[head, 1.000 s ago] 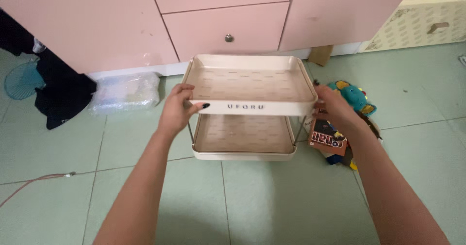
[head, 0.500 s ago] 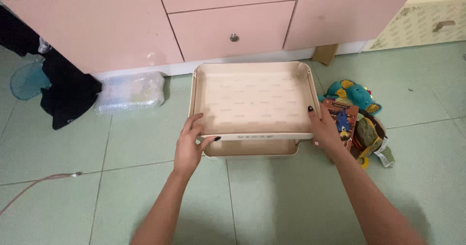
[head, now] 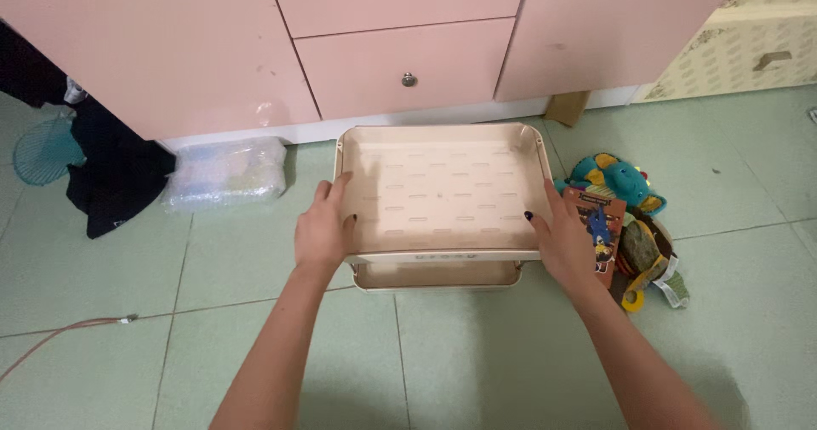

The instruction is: The person disassembles a two-tiered plastic storage rack. They remove items from the top tray, then detach the clear plastic lid and the two beige trays from the metal frame. The person then removes the metal rods from the tray slots, separating the components.

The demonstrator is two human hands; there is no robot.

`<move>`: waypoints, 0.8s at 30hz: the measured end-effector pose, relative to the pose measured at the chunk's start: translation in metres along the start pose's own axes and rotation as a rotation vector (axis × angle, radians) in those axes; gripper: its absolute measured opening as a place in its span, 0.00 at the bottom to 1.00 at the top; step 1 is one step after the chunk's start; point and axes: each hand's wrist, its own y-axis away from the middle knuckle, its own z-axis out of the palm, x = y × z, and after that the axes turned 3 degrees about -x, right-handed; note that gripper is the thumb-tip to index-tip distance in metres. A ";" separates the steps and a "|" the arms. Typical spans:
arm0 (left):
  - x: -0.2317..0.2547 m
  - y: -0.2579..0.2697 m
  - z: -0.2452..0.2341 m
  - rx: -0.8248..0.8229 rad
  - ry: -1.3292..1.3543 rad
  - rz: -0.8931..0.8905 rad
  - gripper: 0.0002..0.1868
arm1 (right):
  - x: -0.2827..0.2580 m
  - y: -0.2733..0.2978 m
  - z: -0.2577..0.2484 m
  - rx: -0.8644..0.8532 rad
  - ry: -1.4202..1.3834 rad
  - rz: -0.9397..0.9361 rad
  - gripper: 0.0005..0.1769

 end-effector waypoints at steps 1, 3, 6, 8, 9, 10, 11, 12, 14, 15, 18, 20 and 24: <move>0.001 -0.003 0.004 0.021 -0.029 0.013 0.39 | -0.001 -0.002 -0.001 -0.023 0.029 0.028 0.37; 0.002 -0.011 0.012 0.062 -0.087 0.037 0.39 | -0.005 -0.006 -0.004 -0.071 0.086 0.083 0.37; -0.001 -0.017 0.024 0.077 -0.130 0.027 0.31 | -0.007 -0.006 -0.008 -0.013 0.164 0.043 0.33; -0.002 -0.020 0.030 0.109 -0.129 0.011 0.28 | -0.009 -0.007 -0.010 -0.018 0.155 0.052 0.31; -0.003 -0.022 0.032 0.127 -0.129 0.004 0.27 | -0.011 -0.008 -0.011 -0.019 0.150 0.056 0.30; -0.004 -0.023 0.032 0.114 -0.123 -0.002 0.27 | -0.012 -0.009 -0.011 -0.024 0.160 0.072 0.28; -0.004 -0.024 0.033 0.100 -0.117 -0.009 0.28 | -0.013 -0.011 -0.011 -0.030 0.171 0.090 0.27; -0.004 -0.025 0.032 0.085 -0.111 -0.015 0.28 | -0.014 -0.013 -0.011 -0.036 0.181 0.108 0.26; -0.005 -0.026 0.030 0.084 -0.078 -0.031 0.25 | -0.014 -0.018 -0.011 -0.130 0.186 0.183 0.26; -0.005 -0.026 0.029 0.084 -0.061 -0.039 0.23 | -0.012 -0.021 -0.010 -0.177 0.189 0.220 0.27; -0.004 -0.025 0.026 0.057 -0.035 -0.048 0.22 | -0.002 -0.028 -0.009 -0.074 0.171 0.108 0.26; -0.002 -0.024 0.025 0.053 -0.025 -0.041 0.21 | 0.007 -0.034 -0.009 -0.086 0.137 0.069 0.25; -0.001 -0.022 0.024 0.022 0.000 -0.056 0.20 | 0.020 -0.040 -0.007 -0.142 0.130 0.049 0.24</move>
